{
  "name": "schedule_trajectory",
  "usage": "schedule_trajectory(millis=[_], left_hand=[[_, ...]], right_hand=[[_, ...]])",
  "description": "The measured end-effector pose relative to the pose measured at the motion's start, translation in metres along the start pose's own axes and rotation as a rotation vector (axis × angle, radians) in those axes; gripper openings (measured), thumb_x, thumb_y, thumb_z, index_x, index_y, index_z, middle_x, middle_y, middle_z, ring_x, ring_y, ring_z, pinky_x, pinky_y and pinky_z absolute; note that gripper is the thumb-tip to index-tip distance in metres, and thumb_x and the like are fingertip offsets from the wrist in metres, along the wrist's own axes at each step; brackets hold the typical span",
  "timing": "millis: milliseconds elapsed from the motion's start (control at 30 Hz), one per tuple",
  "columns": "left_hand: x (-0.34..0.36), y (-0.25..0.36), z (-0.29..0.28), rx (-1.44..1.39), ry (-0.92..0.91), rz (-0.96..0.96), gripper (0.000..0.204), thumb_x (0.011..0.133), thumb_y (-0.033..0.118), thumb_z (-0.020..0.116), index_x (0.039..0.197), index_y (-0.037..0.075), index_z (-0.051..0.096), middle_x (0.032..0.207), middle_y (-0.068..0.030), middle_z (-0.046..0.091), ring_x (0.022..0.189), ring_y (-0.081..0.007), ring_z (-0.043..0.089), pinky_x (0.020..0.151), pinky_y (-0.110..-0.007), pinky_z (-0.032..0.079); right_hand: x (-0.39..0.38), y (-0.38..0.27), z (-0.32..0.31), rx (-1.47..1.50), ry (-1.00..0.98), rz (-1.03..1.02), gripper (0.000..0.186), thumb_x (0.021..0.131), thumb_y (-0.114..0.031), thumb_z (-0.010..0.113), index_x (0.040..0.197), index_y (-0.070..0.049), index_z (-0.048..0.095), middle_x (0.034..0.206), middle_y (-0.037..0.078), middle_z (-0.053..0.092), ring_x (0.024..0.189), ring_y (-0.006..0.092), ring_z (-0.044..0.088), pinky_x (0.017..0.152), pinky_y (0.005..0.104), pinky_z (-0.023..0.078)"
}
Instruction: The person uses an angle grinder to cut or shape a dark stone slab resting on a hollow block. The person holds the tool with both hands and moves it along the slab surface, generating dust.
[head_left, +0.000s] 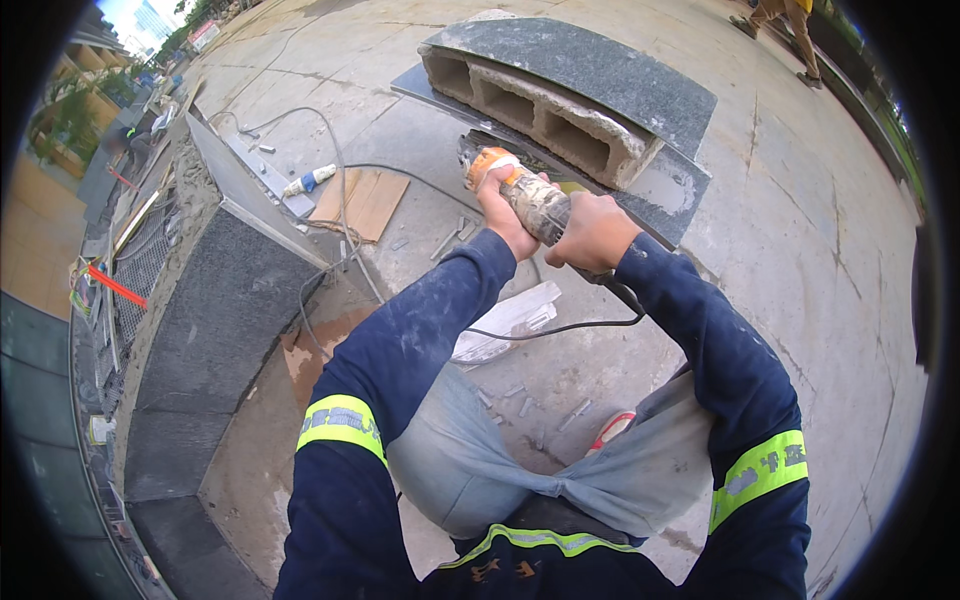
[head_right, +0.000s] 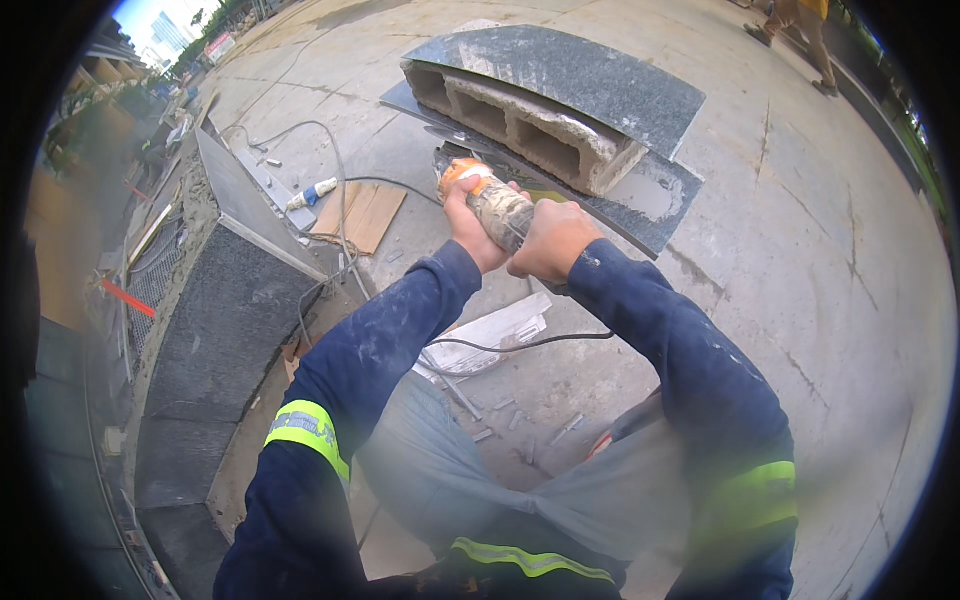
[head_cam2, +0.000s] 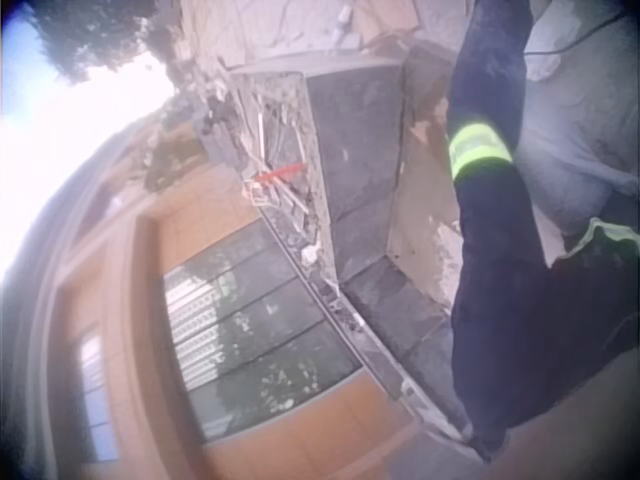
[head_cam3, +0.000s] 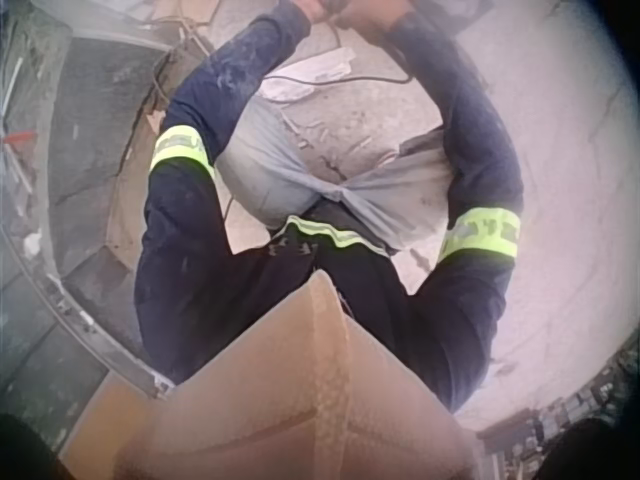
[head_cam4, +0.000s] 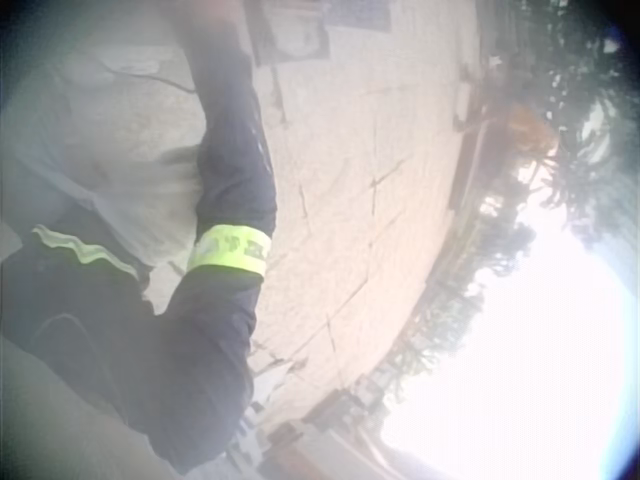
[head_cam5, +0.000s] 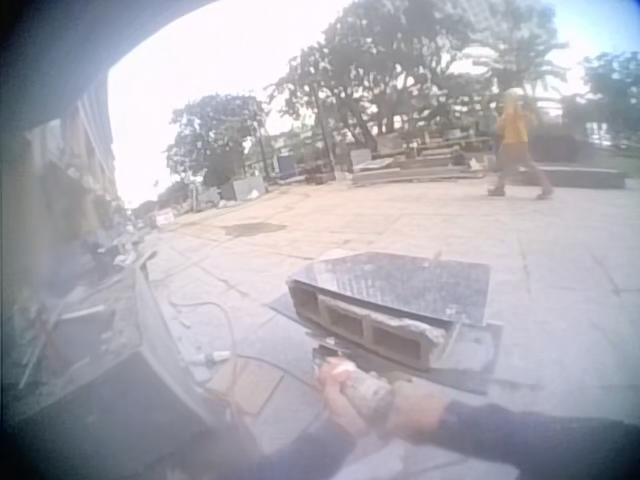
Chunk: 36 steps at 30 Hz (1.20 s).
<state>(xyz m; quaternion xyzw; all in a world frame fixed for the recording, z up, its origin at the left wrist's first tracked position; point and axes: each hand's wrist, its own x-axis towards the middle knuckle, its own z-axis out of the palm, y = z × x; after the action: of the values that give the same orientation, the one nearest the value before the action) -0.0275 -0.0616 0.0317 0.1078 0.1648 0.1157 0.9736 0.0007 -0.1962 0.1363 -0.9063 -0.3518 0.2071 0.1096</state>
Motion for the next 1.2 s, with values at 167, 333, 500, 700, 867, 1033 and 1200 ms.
schedule_trajectory(millis=[167, 333, 500, 700, 867, 1033, 1200], left_hand=[[-0.007, -0.004, 0.006, 0.001, 0.025, 0.011, 0.051, 0.070, 0.042, 0.060, 0.097, -0.001, 0.051, 0.086, -0.0124, 0.056, 0.083, -0.0285, 0.058, 0.078, -0.041, 0.050], [-0.002, -0.002, 0.002, 0.003, 0.007, 0.003, 0.052, 0.070, 0.042, 0.060, 0.098, -0.001, 0.050, 0.087, -0.0126, 0.056, 0.082, -0.0283, 0.058, 0.077, -0.041, 0.051], [0.006, 0.004, -0.003, 0.001, 0.033, 0.014, 0.053, 0.070, 0.042, 0.059, 0.098, -0.001, 0.050, 0.088, -0.0125, 0.055, 0.082, -0.0283, 0.058, 0.077, -0.041, 0.051], [0.014, 0.012, -0.006, 0.014, 0.034, 0.004, 0.054, 0.070, 0.043, 0.059, 0.099, -0.001, 0.049, 0.088, -0.0122, 0.055, 0.082, -0.0290, 0.058, 0.076, -0.041, 0.051], [0.021, 0.016, -0.007, 0.029, 0.045, 0.009, 0.053, 0.070, 0.043, 0.060, 0.098, -0.002, 0.051, 0.086, -0.0127, 0.057, 0.080, -0.0296, 0.059, 0.076, -0.042, 0.051], [0.022, 0.014, -0.004, 0.045, 0.064, 0.032, 0.053, 0.070, 0.043, 0.060, 0.097, -0.002, 0.052, 0.085, -0.0128, 0.057, 0.080, -0.0293, 0.059, 0.075, -0.042, 0.052], [0.021, 0.015, -0.006, 0.042, 0.056, 0.029, 0.053, 0.070, 0.043, 0.060, 0.098, -0.002, 0.051, 0.087, -0.0123, 0.057, 0.082, -0.0292, 0.059, 0.076, -0.041, 0.052]], right_hand=[[-0.005, -0.001, -0.003, -0.019, -0.003, 0.007, 0.053, 0.055, -0.029, 0.077, 0.093, 0.007, 0.065, 0.092, 0.024, 0.066, 0.088, 0.0301, 0.066, 0.078, 0.0326, 0.053], [-0.002, 0.000, -0.002, 0.005, -0.012, 0.019, 0.053, 0.055, -0.029, 0.077, 0.093, 0.006, 0.065, 0.092, 0.023, 0.066, 0.089, 0.0298, 0.066, 0.079, 0.0326, 0.053], [0.006, -0.003, 0.000, 0.005, 0.004, 0.004, 0.051, 0.056, -0.028, 0.076, 0.093, 0.005, 0.065, 0.093, 0.022, 0.066, 0.090, 0.0297, 0.066, 0.080, 0.0326, 0.053], [0.018, -0.006, 0.001, 0.033, -0.022, 0.025, 0.053, 0.056, -0.028, 0.075, 0.098, 0.003, 0.065, 0.097, 0.021, 0.066, 0.091, 0.0283, 0.066, 0.081, 0.0315, 0.053], [0.027, -0.008, 0.001, 0.039, -0.064, 0.070, 0.053, 0.055, -0.026, 0.075, 0.100, 0.002, 0.065, 0.101, 0.021, 0.065, 0.094, 0.0275, 0.065, 0.083, 0.0310, 0.052], [0.034, -0.003, 0.007, 0.032, -0.019, 0.052, 0.052, 0.055, -0.024, 0.074, 0.099, 0.002, 0.066, 0.102, 0.021, 0.064, 0.095, 0.0272, 0.065, 0.083, 0.0305, 0.052], [0.028, -0.005, 0.004, 0.022, -0.021, 0.036, 0.052, 0.055, -0.025, 0.074, 0.098, 0.002, 0.066, 0.101, 0.021, 0.064, 0.093, 0.0273, 0.065, 0.082, 0.0305, 0.052]])
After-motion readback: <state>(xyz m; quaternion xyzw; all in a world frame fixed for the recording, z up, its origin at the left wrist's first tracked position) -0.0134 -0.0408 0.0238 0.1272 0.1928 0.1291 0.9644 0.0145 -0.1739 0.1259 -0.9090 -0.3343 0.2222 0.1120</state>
